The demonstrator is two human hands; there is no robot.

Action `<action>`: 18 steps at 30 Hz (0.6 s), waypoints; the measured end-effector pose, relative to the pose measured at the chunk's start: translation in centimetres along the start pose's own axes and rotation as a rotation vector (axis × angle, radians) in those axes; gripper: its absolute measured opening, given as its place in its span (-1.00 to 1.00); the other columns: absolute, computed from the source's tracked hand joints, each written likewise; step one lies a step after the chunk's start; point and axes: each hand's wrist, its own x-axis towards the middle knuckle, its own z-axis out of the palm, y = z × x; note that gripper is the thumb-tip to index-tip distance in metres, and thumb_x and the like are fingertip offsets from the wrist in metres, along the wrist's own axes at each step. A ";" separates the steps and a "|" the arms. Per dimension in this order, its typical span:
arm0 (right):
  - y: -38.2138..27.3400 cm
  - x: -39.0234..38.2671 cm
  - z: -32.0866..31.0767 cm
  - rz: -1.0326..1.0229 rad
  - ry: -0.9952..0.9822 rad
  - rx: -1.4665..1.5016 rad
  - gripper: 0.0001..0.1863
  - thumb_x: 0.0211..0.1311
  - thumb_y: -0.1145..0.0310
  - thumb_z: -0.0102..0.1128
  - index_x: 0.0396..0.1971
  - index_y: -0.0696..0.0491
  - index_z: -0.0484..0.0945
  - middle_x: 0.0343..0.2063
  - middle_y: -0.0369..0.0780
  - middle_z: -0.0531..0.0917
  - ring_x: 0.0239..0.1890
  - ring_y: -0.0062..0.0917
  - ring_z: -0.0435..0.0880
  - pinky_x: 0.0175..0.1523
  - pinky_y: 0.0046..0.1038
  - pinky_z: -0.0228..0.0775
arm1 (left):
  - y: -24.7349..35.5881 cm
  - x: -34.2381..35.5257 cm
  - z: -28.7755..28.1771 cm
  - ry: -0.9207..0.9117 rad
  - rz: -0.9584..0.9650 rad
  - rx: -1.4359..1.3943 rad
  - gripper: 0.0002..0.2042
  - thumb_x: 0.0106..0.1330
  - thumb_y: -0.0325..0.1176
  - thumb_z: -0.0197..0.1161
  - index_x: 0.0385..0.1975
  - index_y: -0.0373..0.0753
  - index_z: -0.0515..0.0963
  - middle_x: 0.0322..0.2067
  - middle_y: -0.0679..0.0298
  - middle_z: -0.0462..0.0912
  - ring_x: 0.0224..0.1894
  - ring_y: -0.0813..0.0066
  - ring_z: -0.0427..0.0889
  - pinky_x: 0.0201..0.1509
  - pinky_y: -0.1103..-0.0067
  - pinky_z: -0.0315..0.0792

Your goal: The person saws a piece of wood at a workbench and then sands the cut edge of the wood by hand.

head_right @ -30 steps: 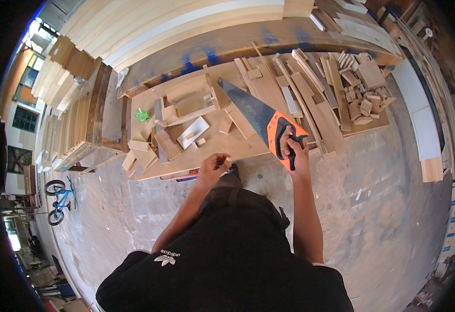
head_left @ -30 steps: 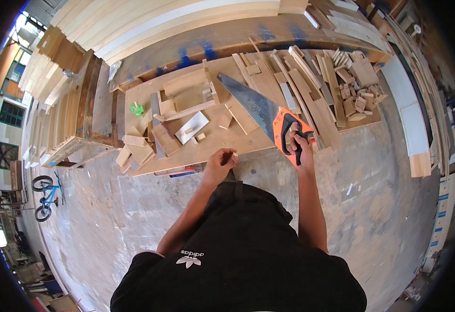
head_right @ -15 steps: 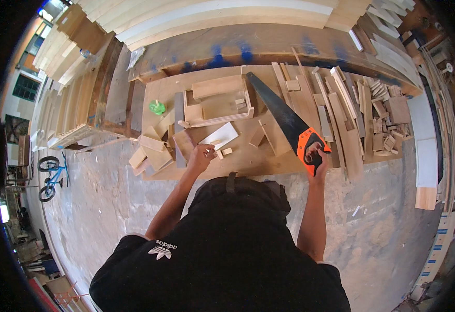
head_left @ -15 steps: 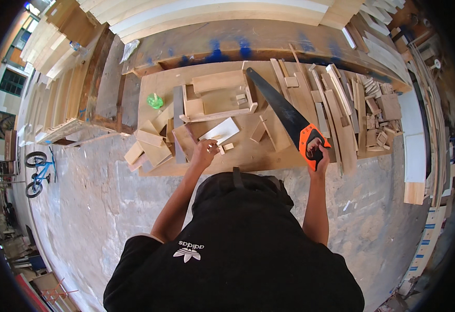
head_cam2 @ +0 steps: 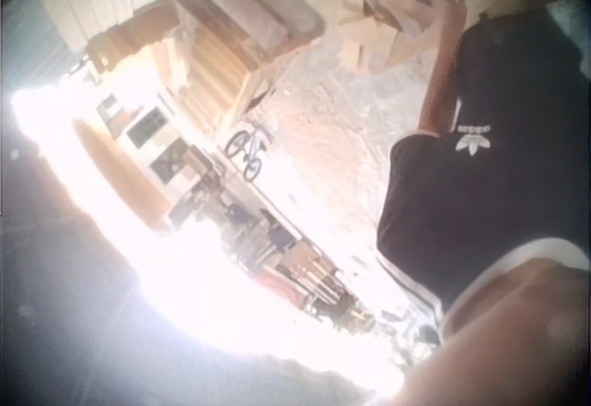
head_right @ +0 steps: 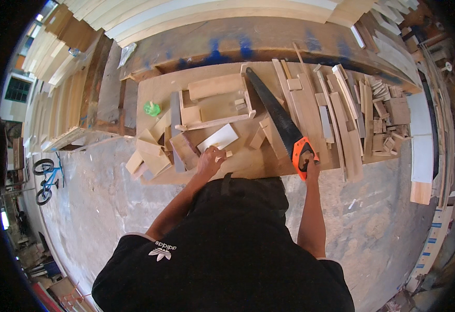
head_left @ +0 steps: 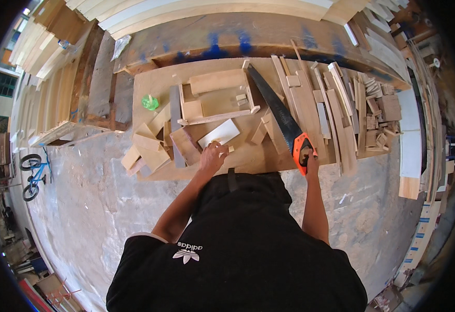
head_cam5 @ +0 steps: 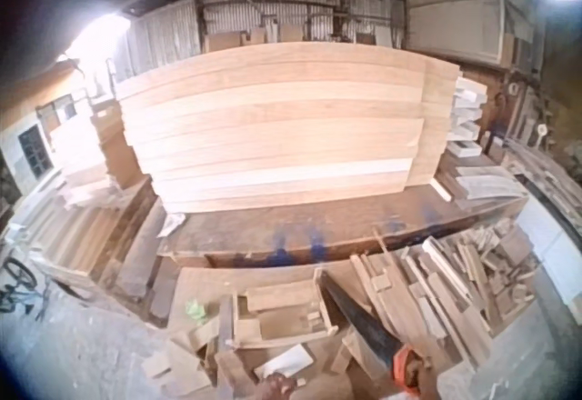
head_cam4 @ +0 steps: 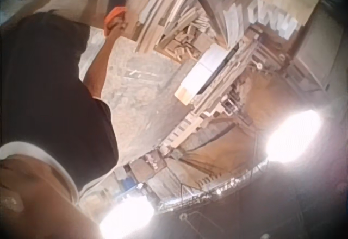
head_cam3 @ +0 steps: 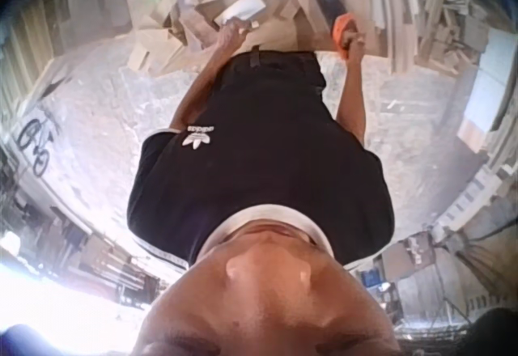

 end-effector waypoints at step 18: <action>-14.5 -6.2 4.0 -0.489 -0.264 -0.864 -0.60 0.19 0.11 0.14 -0.49 0.21 0.60 -0.58 -0.02 0.66 -0.43 -0.21 0.70 -0.29 -0.32 0.49 | 0.3 -0.1 1.7 0.099 0.072 0.181 -0.75 0.02 -0.44 0.37 -0.26 -0.19 0.61 -0.19 0.18 0.58 -0.01 0.17 0.48 0.07 0.30 0.33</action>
